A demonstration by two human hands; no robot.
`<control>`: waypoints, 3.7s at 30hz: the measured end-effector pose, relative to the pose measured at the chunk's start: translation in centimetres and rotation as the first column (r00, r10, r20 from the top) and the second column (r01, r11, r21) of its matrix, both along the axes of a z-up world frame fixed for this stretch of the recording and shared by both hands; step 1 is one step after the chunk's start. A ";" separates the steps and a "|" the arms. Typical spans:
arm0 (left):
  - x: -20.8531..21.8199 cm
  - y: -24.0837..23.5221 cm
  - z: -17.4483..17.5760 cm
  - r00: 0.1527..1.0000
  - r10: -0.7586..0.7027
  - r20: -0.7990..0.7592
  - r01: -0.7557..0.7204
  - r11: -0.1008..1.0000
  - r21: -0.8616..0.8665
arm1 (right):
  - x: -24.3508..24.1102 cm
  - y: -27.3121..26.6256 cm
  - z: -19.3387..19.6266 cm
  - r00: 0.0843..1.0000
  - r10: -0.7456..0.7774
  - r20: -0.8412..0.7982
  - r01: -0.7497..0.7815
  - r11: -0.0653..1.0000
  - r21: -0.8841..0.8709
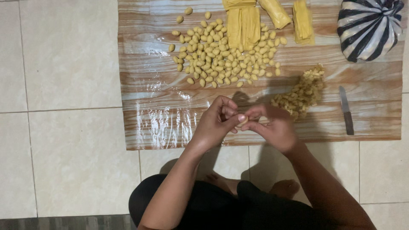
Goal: The person sits on the floor and wraps individual peanuts in thin yellow sheets. They pick up a peanut, place it on a sheet, and fold the sheet around it to create a small bundle. The wrapped peanuts are placed in a pile on the mat.
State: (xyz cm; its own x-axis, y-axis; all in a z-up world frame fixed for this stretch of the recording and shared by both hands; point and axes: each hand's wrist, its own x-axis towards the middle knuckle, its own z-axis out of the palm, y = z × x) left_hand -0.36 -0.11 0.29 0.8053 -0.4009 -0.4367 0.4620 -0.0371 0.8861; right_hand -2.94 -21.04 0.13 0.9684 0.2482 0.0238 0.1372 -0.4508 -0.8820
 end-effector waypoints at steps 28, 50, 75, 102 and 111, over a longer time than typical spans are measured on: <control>1.9 -7.3 -5.9 0.783 -0.605 0.145 0.523 0.767 0.372 | 0.0 -11.7 -12.6 0.920 -0.387 0.055 0.391 0.908 -0.149; 0.5 -2.8 2.4 0.974 -0.027 0.226 0.012 0.998 0.066 | 7.1 -19.8 -17.4 0.933 -0.233 -0.276 -0.070 0.632 -0.772; 0.5 -2.2 0.4 0.989 -0.071 0.131 0.106 0.955 -0.278 | -0.6 -1.0 0.5 0.969 -0.127 0.211 0.110 0.990 0.091; -0.4 -0.9 2.0 0.981 -0.045 0.190 0.092 0.964 -0.248 | -0.3 -1.4 2.3 0.970 0.057 -0.235 0.056 0.893 0.447; 0.1 -0.7 3.0 0.996 -0.077 0.049 0.083 0.985 -0.148 | -0.2 -0.5 5.3 0.984 0.034 0.174 0.006 0.974 -0.225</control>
